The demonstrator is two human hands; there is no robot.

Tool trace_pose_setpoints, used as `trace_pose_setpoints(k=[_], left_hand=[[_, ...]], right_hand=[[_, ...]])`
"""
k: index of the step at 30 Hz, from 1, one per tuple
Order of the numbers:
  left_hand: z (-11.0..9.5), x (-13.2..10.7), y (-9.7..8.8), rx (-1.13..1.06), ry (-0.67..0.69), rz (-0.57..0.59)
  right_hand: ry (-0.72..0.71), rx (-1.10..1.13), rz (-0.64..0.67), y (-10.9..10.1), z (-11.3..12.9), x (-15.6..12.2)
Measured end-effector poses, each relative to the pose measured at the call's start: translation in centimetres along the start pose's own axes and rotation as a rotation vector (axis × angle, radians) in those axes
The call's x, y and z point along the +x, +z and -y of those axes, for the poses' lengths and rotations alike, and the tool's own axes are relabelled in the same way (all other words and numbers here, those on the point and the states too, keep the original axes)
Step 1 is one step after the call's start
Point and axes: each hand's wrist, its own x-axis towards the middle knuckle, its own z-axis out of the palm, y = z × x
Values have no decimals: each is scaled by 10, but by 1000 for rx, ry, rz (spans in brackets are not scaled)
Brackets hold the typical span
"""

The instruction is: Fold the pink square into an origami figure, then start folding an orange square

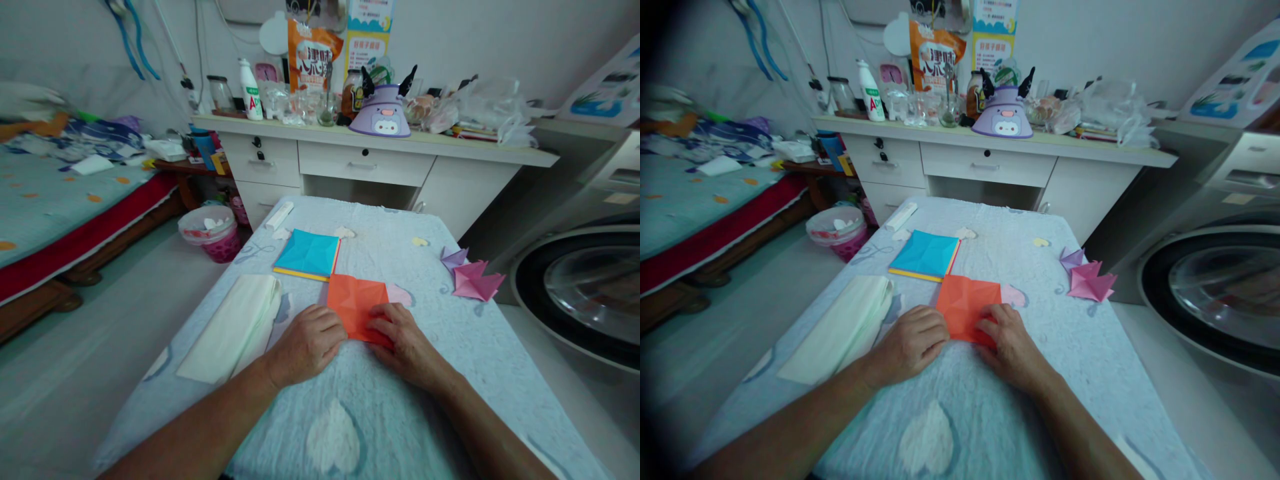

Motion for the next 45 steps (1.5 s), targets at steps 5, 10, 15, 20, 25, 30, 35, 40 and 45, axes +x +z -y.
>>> trace_pose_setpoints(k=[5,10,15,20,25,30,35,40,45], left_hand=[[3,0,2,15,-31,24],[6,-1,6,41,-73,79],[8,0,8,42,-107,124],[12,-1,10,1,-134,86],[15,-3,11,-6,-151,83],[18,-4,7,-22,-175,84],[20,-4,2,-87,-234,84],[19,-4,-4,-189,-298,85],[19,-5,-5,-229,-324,73]], right_hand=[[-11,23,14,-2,1,1],[-4,35,18,0,3,2],[-2,41,14,1,4,4],[-53,61,-26,-2,1,3],[-73,137,23,-5,6,2],[-63,203,51,-5,12,2],[-39,210,28,-4,13,2],[-10,248,-2,-4,10,2],[29,281,-36,0,4,2]])
